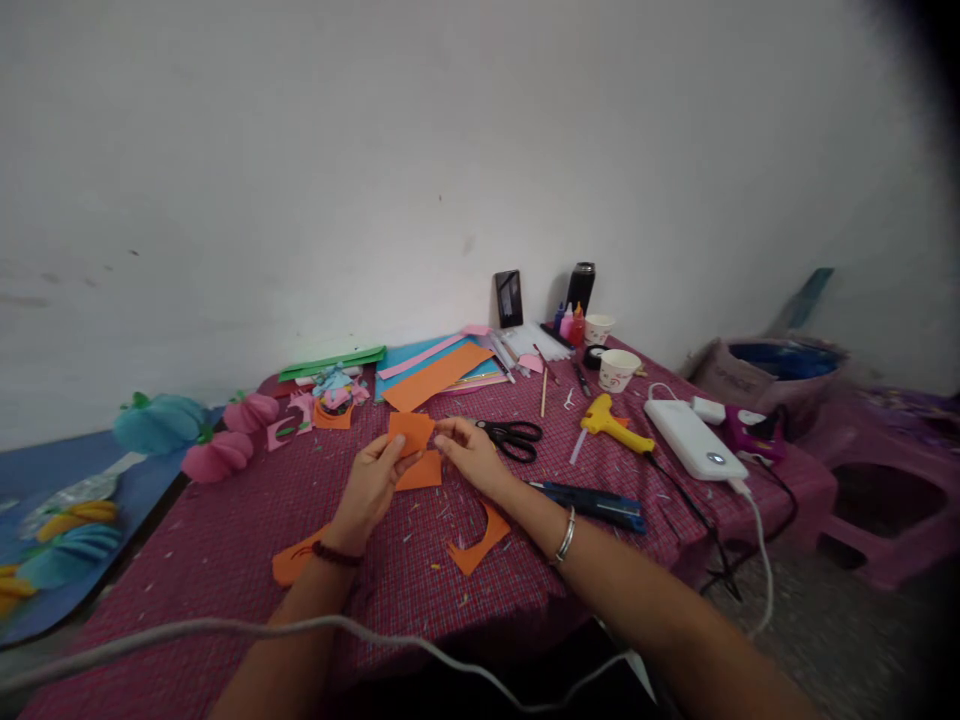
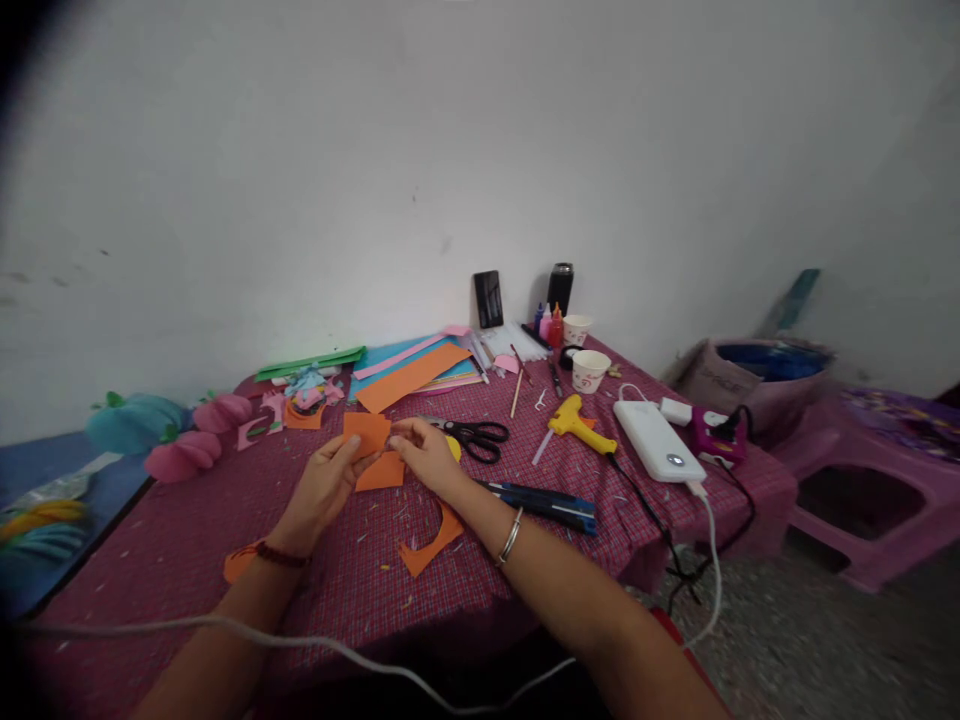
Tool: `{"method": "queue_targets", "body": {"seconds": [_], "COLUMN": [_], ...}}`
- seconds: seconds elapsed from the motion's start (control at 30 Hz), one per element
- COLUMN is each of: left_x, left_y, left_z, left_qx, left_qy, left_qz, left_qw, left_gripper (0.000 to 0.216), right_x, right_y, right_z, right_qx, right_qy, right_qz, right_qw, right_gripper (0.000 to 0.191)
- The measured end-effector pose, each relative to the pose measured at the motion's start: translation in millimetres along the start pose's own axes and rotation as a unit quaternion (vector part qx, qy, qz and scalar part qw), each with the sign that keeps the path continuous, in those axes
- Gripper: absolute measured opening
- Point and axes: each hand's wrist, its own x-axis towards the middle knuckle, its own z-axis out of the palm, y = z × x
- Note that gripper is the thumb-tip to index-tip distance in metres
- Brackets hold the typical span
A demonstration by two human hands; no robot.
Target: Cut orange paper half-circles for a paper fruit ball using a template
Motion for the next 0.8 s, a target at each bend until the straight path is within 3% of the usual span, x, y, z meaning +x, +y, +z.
{"method": "queue_targets", "body": {"seconds": [0.13,0.3,0.67,0.8], "left_x": [-6,-9,-8,-7], "left_y": [-4,-4,-5,-4], "left_z": [11,14,14,11], "left_qx": [-0.051,-0.074,-0.050,0.007], "left_qy": [-0.042,-0.043,0.013,0.061], "left_qz": [-0.047,-0.063,-0.092,-0.053], "left_qw": [0.997,0.994,0.994,0.997], "left_gripper": [0.036,0.035,0.028,0.027], "right_x": [-1,-2,-3,-3], "right_y": [1,-1,-4,-7], "right_z": [-3,-9,-7,-9], "right_qx": [-0.032,0.004,0.050,0.072], "right_qy": [0.023,0.006,0.019,0.043], "right_qz": [-0.017,0.031,0.046,0.043], "right_qw": [0.999,1.000,0.998,0.996], "right_gripper": [0.018,0.026,0.025,0.027]}}
